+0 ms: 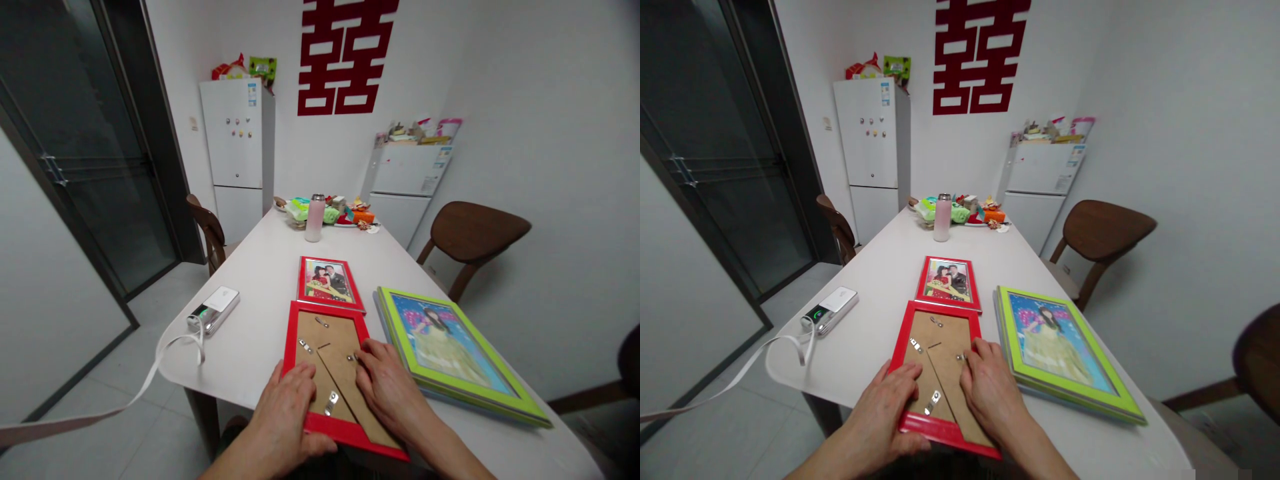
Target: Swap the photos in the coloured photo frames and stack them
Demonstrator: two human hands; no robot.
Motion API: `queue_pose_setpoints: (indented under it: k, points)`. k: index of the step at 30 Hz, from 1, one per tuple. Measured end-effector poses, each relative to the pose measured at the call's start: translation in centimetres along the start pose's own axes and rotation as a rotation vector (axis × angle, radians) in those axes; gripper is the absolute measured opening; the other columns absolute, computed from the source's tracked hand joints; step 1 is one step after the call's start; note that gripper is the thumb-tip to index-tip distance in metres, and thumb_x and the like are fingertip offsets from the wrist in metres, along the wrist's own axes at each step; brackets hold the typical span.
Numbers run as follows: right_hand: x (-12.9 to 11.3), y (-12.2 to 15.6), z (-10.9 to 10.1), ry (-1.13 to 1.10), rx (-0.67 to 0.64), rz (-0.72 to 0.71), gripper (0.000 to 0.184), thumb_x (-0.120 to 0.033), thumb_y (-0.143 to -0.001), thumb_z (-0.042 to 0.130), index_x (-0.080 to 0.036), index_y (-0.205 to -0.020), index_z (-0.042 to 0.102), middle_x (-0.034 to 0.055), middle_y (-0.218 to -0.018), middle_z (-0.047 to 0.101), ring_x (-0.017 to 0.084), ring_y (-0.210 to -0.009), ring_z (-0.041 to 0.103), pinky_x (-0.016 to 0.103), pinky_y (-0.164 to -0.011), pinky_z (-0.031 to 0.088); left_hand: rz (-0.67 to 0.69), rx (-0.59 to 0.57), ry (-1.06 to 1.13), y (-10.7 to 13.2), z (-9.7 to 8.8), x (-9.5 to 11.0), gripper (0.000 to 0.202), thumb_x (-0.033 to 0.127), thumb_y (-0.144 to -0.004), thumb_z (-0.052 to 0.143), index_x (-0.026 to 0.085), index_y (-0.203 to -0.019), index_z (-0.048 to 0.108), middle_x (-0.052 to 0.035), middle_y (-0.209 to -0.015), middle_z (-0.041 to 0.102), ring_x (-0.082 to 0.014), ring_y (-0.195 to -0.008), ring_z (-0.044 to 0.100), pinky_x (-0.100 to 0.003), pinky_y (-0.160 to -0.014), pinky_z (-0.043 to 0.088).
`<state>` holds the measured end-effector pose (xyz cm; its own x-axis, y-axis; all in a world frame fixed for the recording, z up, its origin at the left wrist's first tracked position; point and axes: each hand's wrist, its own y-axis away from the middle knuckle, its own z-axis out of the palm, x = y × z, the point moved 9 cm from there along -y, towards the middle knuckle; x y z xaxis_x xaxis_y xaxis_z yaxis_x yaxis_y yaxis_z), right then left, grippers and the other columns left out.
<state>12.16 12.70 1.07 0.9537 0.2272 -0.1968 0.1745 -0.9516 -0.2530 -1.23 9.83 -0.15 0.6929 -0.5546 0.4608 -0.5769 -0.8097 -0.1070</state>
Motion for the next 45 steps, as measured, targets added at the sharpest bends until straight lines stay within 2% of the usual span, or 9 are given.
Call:
queue_pose_setpoints:
  k: [4, 8, 16, 25, 29, 34, 37, 40, 45]
  points:
    - [-1.6, 1.5, -0.2, -0.056, 0.023, -0.12, 0.03, -0.021, -0.077, 0.038, -0.016, -0.1, 0.057, 0.0118, -0.107, 0.049, 0.023, -0.098, 0.041, 0.04, -0.084, 0.035, 0.017, 0.009, -0.001, 0.1, 0.3, -0.2, 0.056, 0.05, -0.05, 0.07, 0.016, -0.092, 0.054, -0.0129, -0.122, 0.045, -0.0249, -0.114, 0.039, -0.046, -0.098, 0.021]
    - [-5.1, 3.2, -0.3, -0.165, -0.066, -0.298, 0.027, -0.021, -0.076, 0.042, -0.027, -0.095, 0.059, 0.0064, -0.105, 0.051, 0.021, -0.097, 0.044, 0.039, -0.082, 0.036, 0.019, 0.01, -0.002, 0.2, 0.4, -0.1, 0.048, 0.046, -0.05, 0.072, 0.017, -0.084, 0.055, -0.0129, -0.122, 0.045, -0.0244, -0.114, 0.039, -0.046, -0.097, 0.021]
    - [-6.6, 3.6, -1.1, -0.226, -0.139, -0.328, 0.026, -0.017, -0.074, 0.042, -0.027, -0.09, 0.061, 0.0056, -0.103, 0.051, 0.02, -0.094, 0.045, 0.038, -0.079, 0.037, 0.035, 0.031, 0.003, 0.2, 0.3, -0.1, 0.049, 0.048, -0.048, 0.072, 0.016, -0.083, 0.056, -0.0139, -0.119, 0.048, -0.0249, -0.112, 0.041, -0.046, -0.097, 0.021]
    - [-6.4, -2.4, 0.9, -0.238, -0.068, -0.195, 0.029, -0.018, -0.08, 0.036, -0.018, -0.1, 0.057, 0.0078, -0.09, 0.056, 0.017, -0.086, 0.048, 0.031, -0.077, 0.038, 0.042, 0.072, 0.026, 0.1, 0.2, -0.3, 0.052, 0.053, -0.049, 0.069, 0.017, -0.084, 0.057, -0.0138, -0.118, 0.049, -0.0257, -0.111, 0.042, -0.047, -0.097, 0.022]
    - [-7.5, -4.6, 2.4, -0.138, -0.104, -0.205, 0.024, -0.015, -0.078, 0.038, -0.016, -0.08, 0.062, 0.0061, -0.078, 0.056, 0.016, -0.078, 0.047, 0.028, -0.071, 0.037, 0.047, 0.097, 0.04, 0.2, 0.4, -0.5, 0.055, 0.053, -0.046, 0.071, 0.017, -0.084, 0.057, -0.0121, -0.115, 0.052, -0.0241, -0.11, 0.043, -0.044, -0.098, 0.02]
    - [-8.2, -4.4, 2.6, -0.128, -0.108, -0.246, 0.027, -0.019, -0.08, 0.036, -0.016, -0.066, 0.059, 0.0042, -0.072, 0.054, 0.014, -0.072, 0.046, 0.026, -0.065, 0.035, 0.029, 0.087, 0.058, 0.1, 0.3, -0.5, 0.055, 0.051, -0.046, 0.072, 0.017, -0.086, 0.056, -0.0118, -0.115, 0.052, -0.0242, -0.11, 0.043, -0.045, -0.098, 0.02]
    - [-7.8, -4.4, 2.4, -0.159, -0.131, -0.267, 0.022, -0.019, -0.079, 0.039, -0.018, -0.075, 0.061, 0.0037, -0.077, 0.056, 0.014, -0.076, 0.049, 0.025, -0.068, 0.036, 0.008, 0.068, 0.07, 0.1, 0.3, -0.7, 0.053, 0.049, -0.045, 0.072, 0.017, -0.084, 0.057, -0.0119, -0.117, 0.051, -0.0252, -0.111, 0.042, -0.045, -0.097, 0.022]
    - [-5.2, -5.7, 2.1, -0.156, -0.088, -0.12, 0.023, -0.02, -0.078, 0.041, -0.017, -0.09, 0.06, 0.0053, -0.087, 0.059, 0.013, -0.081, 0.052, 0.023, -0.072, 0.036, 0.005, 0.054, 0.065, 0.2, 0.6, -0.8, 0.052, 0.048, -0.046, 0.073, 0.016, -0.084, 0.057, -0.0119, -0.118, 0.05, -0.0252, -0.111, 0.042, -0.045, -0.097, 0.023]
    - [-1.0, -8.2, 2.7, -0.109, -0.026, 0.107, 0.023, -0.027, -0.077, 0.041, -0.015, -0.077, 0.061, 0.0082, -0.077, 0.062, 0.017, -0.072, 0.055, 0.025, -0.063, 0.036, 0.016, 0.082, 0.074, 0.4, 0.7, -0.9, 0.06, 0.049, -0.046, 0.073, 0.016, -0.093, 0.054, -0.0121, -0.119, 0.049, -0.0253, -0.111, 0.041, -0.045, -0.098, 0.021]
